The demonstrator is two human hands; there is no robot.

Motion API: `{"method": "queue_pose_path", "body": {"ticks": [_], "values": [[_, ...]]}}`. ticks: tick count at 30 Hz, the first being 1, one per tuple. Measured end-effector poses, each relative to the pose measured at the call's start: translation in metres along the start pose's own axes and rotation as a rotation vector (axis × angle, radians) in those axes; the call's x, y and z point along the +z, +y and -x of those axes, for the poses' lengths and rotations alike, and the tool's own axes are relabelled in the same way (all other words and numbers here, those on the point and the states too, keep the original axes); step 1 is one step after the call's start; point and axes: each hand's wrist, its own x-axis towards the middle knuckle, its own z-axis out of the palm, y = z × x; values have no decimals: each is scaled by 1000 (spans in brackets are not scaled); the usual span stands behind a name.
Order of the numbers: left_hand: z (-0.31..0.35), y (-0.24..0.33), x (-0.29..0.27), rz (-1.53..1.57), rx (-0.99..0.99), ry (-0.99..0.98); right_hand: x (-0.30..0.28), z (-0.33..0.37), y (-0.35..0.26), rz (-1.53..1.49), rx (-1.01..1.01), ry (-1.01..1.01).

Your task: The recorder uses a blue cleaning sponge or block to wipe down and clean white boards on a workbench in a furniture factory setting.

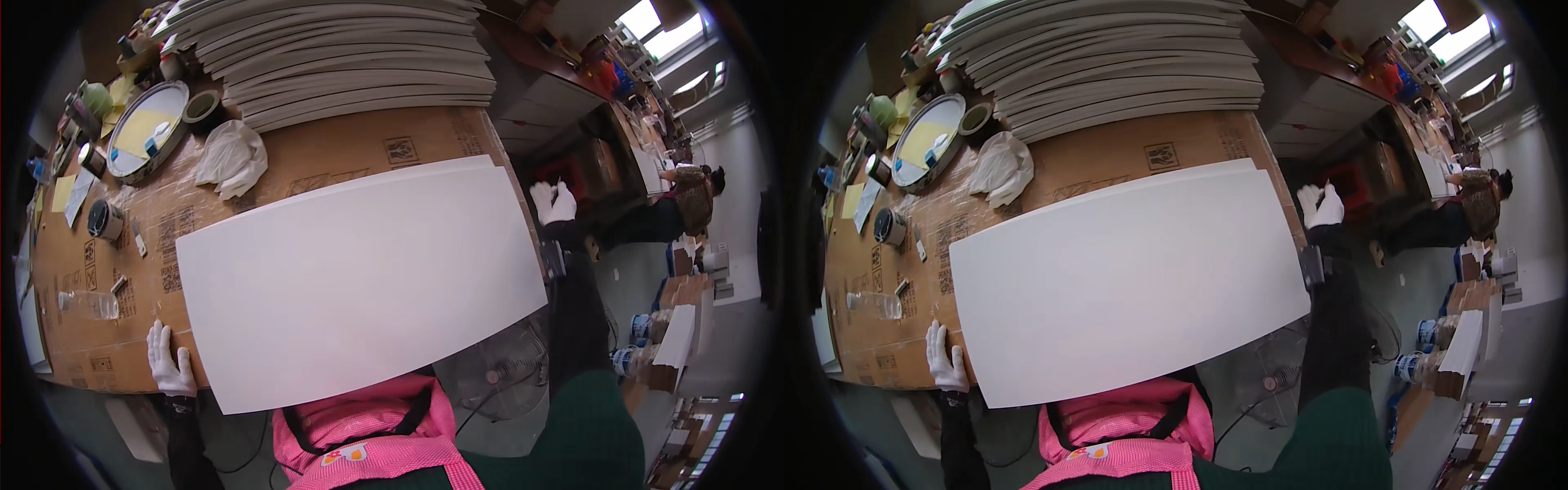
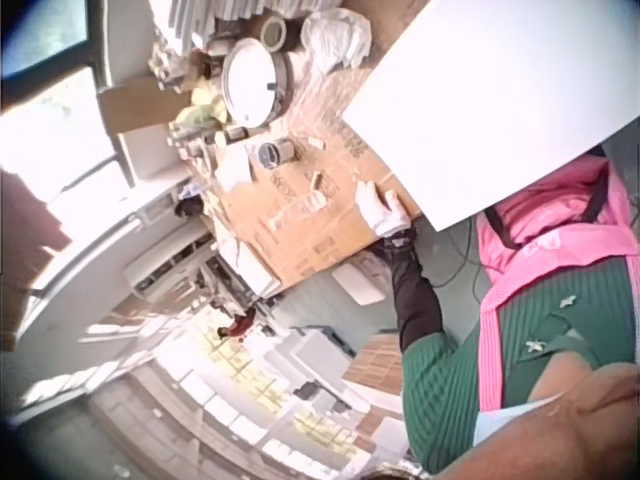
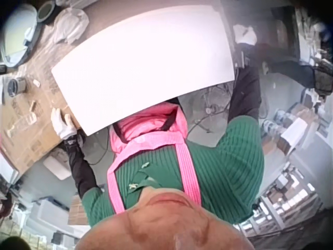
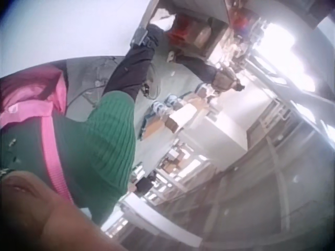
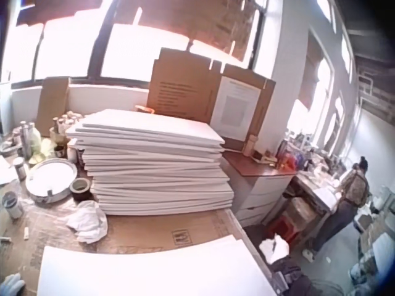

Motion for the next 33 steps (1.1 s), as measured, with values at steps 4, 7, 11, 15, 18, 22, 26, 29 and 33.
{"method": "queue_pose_path", "body": {"ticks": [4,7,11,15,18,22,26,29,33], "values": [[-11,-58,-10,623,-497,-148,49,45,-17,452,182,51],[-53,-58,-21,1220,-857,-283,46,81,-14,651,246,-155],[-104,26,-9,466,-433,-380,51,126,-13,1333,-164,-57],[-134,48,-4,352,-509,-394,74,182,-4,1461,-210,-147],[-147,11,4,412,-419,-336,57,217,4,1437,-349,-272],[-156,-67,1,252,-602,-413,62,217,-8,973,109,-95],[-144,-96,10,321,-570,-358,61,190,-8,1044,81,-62],[-136,-96,19,421,-572,-261,69,179,0,1019,205,-96],[-142,-81,30,476,-608,-307,69,180,5,1241,120,-123]]}}
